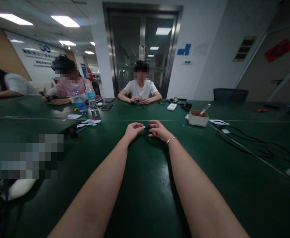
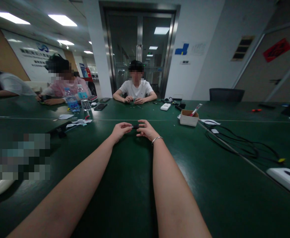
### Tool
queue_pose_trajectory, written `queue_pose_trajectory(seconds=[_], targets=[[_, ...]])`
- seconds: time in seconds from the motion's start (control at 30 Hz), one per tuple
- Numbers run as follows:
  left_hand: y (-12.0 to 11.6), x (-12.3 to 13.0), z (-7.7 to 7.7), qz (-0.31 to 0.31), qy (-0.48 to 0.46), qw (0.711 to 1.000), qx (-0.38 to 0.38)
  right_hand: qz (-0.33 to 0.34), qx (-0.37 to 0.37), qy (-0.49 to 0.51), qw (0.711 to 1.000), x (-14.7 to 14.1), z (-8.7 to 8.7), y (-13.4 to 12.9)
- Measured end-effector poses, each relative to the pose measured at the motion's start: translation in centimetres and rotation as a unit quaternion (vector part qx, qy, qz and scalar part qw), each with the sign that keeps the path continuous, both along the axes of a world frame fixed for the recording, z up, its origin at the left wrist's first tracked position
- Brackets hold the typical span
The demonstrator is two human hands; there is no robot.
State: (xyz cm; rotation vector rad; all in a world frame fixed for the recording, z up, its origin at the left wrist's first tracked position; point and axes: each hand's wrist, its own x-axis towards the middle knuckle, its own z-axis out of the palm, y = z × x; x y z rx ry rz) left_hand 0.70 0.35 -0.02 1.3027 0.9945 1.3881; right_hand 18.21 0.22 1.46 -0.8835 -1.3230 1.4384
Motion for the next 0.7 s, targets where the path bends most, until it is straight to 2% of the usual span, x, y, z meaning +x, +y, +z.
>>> queue_pose_trajectory(seconds=[0.2, 0.3, 0.4, 0.5, 0.6, 0.7], targets=[[-0.15, 0.06, 0.18, -0.002, -0.001, 1.0, -0.007, -0.011, -0.015, -0.043, 0.999, -0.08, 0.07, -0.03], [-0.33, 0.05, 0.42, 0.006, -0.014, 1.0, -0.018, 0.017, 0.001, 0.015, 1.0, 0.27, 0.11, -0.14], [-0.47, 0.05, 0.57, 0.01, -0.026, 0.999, -0.024, 0.009, -0.028, 0.045, 0.999, 0.43, 0.11, -0.05], [-0.49, 0.06, 0.57, 0.002, -0.026, 0.999, -0.019, -0.003, -0.043, 0.002, 0.999, 0.12, 0.07, 0.16], [-0.45, 0.04, 0.5, 0.001, -0.027, 1.0, -0.016, 0.0, -0.019, -0.031, 0.999, -0.01, 0.13, 0.04], [-0.44, 0.04, 0.49, 0.013, -0.043, 0.999, -0.021, -0.002, -0.008, 0.033, 0.999, 0.25, 0.28, -0.33]])
